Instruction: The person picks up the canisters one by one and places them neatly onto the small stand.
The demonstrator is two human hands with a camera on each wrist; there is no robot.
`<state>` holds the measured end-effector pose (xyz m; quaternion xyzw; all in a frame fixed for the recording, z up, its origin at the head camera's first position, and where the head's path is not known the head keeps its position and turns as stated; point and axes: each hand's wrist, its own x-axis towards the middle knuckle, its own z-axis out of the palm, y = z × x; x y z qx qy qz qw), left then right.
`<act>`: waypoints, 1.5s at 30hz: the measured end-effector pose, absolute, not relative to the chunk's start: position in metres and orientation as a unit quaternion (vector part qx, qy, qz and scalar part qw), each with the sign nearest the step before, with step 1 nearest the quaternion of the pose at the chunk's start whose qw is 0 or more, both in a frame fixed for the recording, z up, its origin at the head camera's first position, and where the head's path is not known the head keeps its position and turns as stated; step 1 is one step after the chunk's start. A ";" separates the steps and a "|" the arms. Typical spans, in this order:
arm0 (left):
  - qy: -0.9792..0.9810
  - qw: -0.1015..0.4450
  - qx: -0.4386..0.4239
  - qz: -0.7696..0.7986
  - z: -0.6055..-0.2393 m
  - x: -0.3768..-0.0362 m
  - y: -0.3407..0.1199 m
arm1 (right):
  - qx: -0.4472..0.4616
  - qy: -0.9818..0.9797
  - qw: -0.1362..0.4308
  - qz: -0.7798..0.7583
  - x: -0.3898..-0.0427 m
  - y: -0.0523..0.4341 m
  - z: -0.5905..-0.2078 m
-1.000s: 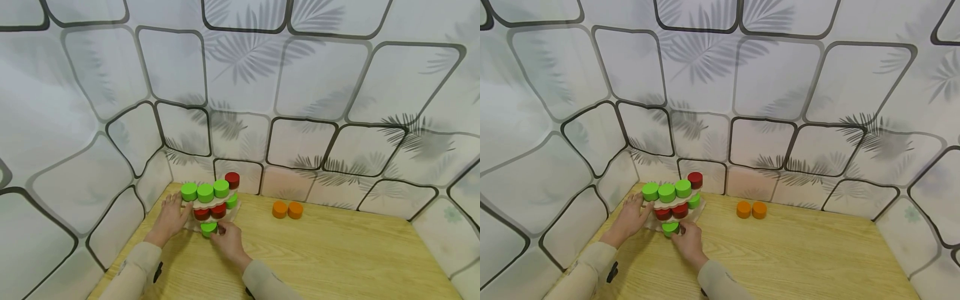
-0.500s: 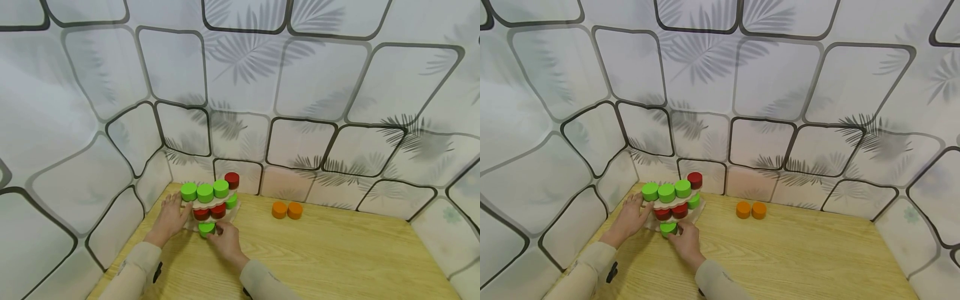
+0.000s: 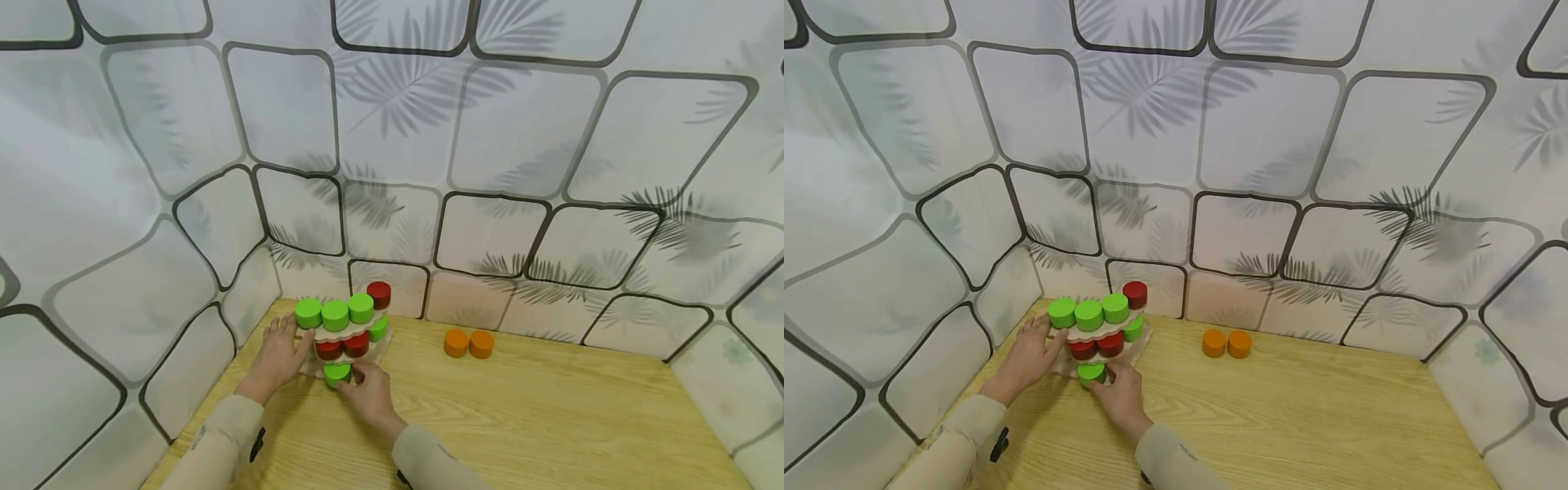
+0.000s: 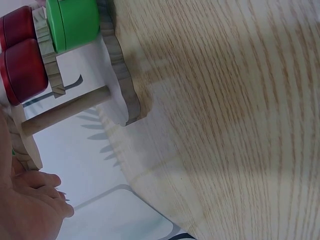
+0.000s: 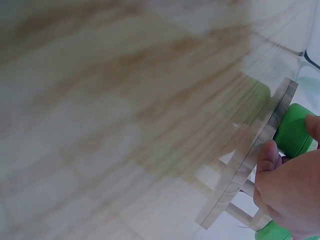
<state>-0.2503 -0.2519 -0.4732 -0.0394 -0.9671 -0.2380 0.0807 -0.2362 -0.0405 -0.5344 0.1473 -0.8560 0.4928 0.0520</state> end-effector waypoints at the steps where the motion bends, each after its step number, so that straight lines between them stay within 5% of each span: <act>1: -0.967 0.081 -0.040 -0.237 -0.473 -0.251 -0.252 | 0.148 -0.855 0.051 0.494 -0.236 -0.040 -0.534; 16: -0.967 0.080 -0.040 -0.241 -0.474 -0.252 -0.253 | 0.096 -0.854 0.041 0.510 -0.234 -0.013 -0.527; 45: -0.966 0.077 -0.041 -0.244 -0.472 -0.250 -0.252 | -0.060 -0.847 0.105 0.517 -0.268 0.124 -0.514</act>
